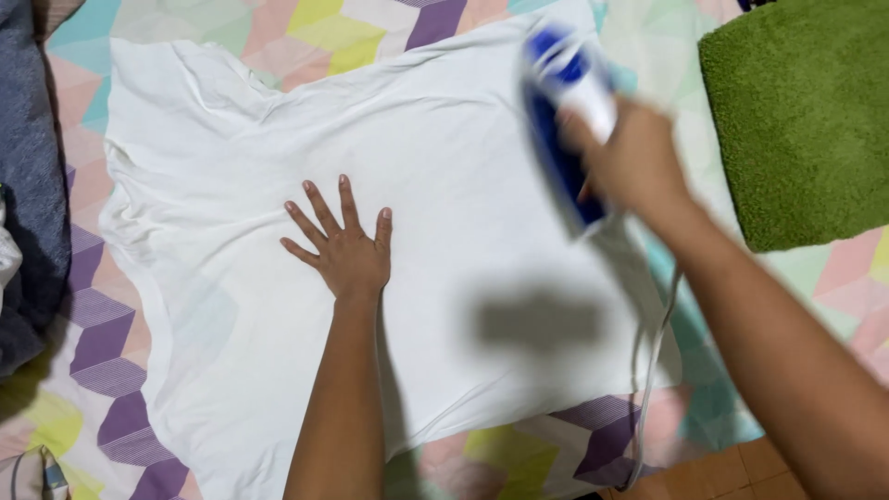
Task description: Iron and fold a white t-shirt on a bed.
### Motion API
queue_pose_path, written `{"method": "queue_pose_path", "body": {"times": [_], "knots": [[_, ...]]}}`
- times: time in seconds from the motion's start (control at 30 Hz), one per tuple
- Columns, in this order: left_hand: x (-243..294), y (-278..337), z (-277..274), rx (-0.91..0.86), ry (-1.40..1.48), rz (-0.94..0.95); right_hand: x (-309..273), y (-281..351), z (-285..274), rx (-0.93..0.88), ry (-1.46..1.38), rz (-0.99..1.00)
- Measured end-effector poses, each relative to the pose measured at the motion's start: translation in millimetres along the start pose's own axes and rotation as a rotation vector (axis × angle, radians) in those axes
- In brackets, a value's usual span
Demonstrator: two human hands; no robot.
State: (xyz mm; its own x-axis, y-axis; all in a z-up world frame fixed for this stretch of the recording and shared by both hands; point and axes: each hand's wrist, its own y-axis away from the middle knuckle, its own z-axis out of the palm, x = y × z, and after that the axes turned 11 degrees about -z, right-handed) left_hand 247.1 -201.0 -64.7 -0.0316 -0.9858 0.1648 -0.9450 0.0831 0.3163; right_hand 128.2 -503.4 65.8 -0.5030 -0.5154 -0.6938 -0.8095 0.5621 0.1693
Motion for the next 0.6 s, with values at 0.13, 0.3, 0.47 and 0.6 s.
{"method": "queue_pose_path", "body": {"times": [0.13, 0.3, 0.47, 0.6], "knots": [[14.3, 4.9, 21.3, 0.176, 0.054, 0.056, -14.5, 62.2, 49.9, -0.229, -0.016, -0.054], [43.8, 17.0, 23.3, 0.222, 0.173, 0.205, -2.5, 59.6, 52.9, -0.439, -0.030, -0.255], [48.4, 16.0, 25.6, 0.220, 0.153, 0.183, 103.3, -80.9, 26.4, 0.058, -0.032, -0.075], [52.3, 15.4, 26.7, 0.188, 0.114, 0.138, 124.5, -135.1, 36.0, 0.212, -0.010, 0.083]]}}
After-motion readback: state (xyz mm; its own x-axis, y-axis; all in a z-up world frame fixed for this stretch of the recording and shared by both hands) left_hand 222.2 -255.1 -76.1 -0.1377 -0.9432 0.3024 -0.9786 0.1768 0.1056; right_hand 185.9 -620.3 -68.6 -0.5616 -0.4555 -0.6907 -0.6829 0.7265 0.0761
